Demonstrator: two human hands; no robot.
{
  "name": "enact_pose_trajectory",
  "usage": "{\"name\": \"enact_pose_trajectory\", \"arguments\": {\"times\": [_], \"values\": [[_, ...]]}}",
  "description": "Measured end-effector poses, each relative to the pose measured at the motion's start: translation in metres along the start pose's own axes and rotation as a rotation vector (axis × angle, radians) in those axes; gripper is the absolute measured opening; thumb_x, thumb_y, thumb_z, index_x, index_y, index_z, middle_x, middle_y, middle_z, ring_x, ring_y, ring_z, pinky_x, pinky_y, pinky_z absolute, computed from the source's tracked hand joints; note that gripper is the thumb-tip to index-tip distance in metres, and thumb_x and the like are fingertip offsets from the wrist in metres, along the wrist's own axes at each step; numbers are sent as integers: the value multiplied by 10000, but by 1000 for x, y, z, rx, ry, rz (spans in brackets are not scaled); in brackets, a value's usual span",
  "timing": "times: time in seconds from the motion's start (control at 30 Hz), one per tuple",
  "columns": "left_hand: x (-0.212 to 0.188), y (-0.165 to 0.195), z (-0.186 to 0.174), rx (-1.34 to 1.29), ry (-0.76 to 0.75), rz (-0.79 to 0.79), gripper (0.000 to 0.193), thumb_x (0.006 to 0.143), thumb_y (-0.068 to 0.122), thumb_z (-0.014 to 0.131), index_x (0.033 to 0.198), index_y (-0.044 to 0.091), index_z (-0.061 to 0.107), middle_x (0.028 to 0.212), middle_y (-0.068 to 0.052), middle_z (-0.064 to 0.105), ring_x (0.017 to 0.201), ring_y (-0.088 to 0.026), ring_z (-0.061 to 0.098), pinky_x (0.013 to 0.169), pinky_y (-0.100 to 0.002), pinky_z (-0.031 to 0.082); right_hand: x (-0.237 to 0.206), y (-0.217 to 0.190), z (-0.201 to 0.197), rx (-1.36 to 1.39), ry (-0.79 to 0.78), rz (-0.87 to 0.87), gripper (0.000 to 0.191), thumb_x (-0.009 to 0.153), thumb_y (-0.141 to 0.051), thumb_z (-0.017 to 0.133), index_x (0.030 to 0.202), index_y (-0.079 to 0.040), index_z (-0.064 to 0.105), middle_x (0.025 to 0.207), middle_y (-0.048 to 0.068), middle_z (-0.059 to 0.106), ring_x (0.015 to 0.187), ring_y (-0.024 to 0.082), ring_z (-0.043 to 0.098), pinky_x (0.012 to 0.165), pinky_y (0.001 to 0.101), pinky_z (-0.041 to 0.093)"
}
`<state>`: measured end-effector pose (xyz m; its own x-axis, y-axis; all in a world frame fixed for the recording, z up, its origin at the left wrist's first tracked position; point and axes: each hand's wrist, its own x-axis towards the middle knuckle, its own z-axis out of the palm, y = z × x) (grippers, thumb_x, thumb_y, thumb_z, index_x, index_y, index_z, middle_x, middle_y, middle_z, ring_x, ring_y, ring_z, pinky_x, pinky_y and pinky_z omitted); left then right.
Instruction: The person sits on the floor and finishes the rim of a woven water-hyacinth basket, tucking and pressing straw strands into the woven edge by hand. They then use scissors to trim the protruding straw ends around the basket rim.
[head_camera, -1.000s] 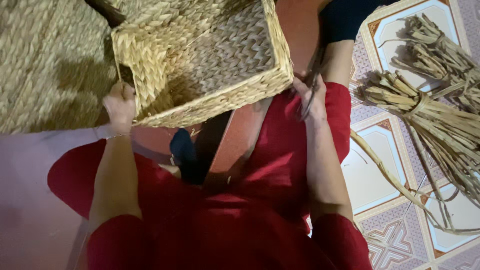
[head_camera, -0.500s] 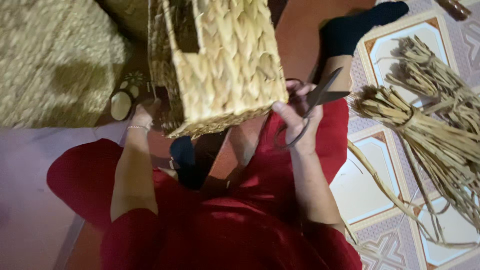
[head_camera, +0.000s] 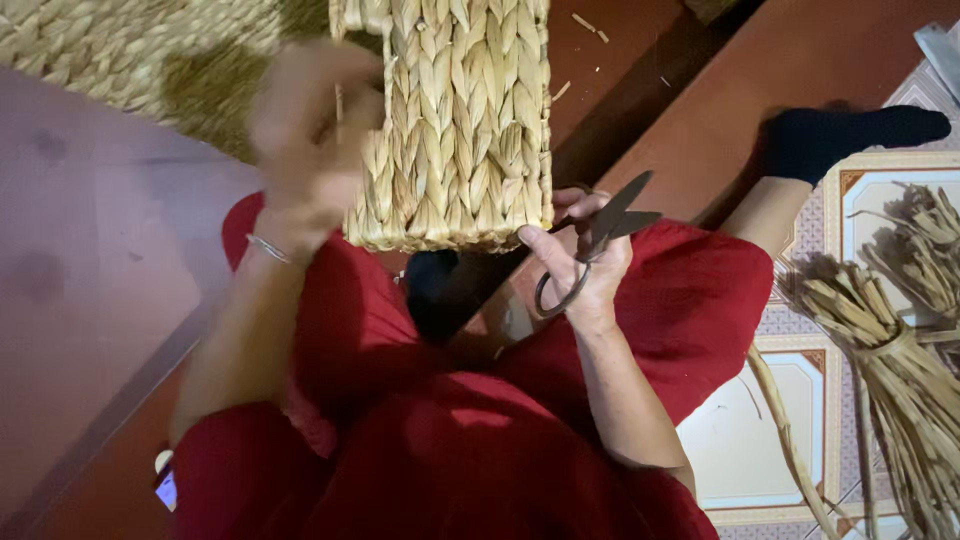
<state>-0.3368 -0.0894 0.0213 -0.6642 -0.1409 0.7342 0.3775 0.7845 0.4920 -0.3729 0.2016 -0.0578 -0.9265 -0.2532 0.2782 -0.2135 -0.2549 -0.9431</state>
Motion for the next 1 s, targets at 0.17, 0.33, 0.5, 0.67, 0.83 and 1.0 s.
{"name": "enact_pose_trajectory", "arguments": {"times": [0.17, 0.33, 0.5, 0.67, 0.83, 1.0], "values": [[12, 24, 26, 150, -473, 386, 229, 944, 141, 667, 1151, 45, 669, 1198, -125, 628, 1126, -248, 610, 991, -371, 555, 4, -14, 13, -80, -41, 67, 481, 847, 72, 861, 1190, -42, 544, 1174, 82, 646, 1063, 151, 604, 988, 322, 521], [3, 18, 44, 105, -652, 296, 117, 984, 138, 669, 1097, 111, 683, 1098, -106, 537, 1108, -266, 539, 980, -437, 532, 18, -50, -2, -598, -135, 310, 518, 843, -73, 908, 1259, -26, 602, 1015, 57, 643, 821, 123, 552, 745, 286, 490], [10, 15, 72, 89, -668, 241, 57, 947, 85, 646, 964, 44, 610, 1032, -102, 565, 1017, -244, 575, 916, -432, 516, 38, -86, -18, -619, -437, 115, 619, 865, -102, 857, 1395, 5, 556, 1148, 28, 661, 944, 103, 601, 860, 287, 540], [28, -6, 79, -187, -747, -155, 138, 1039, 78, 603, 907, 43, 581, 926, -79, 574, 859, -205, 593, 840, -382, 517, 52, -97, -10, -926, -432, -24, 590, 793, -163, 919, 1294, -11, 647, 887, 79, 621, 743, 170, 568, 717, 333, 539], [34, -16, 67, -384, -597, -123, 99, 968, 34, 686, 885, 6, 640, 977, -44, 571, 814, -135, 609, 684, -299, 532, 62, -109, -2, -1173, -509, -204, 572, 803, -280, 911, 1264, -24, 688, 864, 134, 614, 663, 274, 615, 649, 413, 541], [34, -18, 64, -455, -560, -168, 80, 929, 67, 769, 912, 12, 715, 974, -36, 527, 797, -113, 586, 655, -261, 524, 71, -114, 11, -1424, -557, -482, 598, 809, -445, 882, 1237, -71, 696, 910, 142, 632, 764, 331, 674, 631, 443, 533]]}}
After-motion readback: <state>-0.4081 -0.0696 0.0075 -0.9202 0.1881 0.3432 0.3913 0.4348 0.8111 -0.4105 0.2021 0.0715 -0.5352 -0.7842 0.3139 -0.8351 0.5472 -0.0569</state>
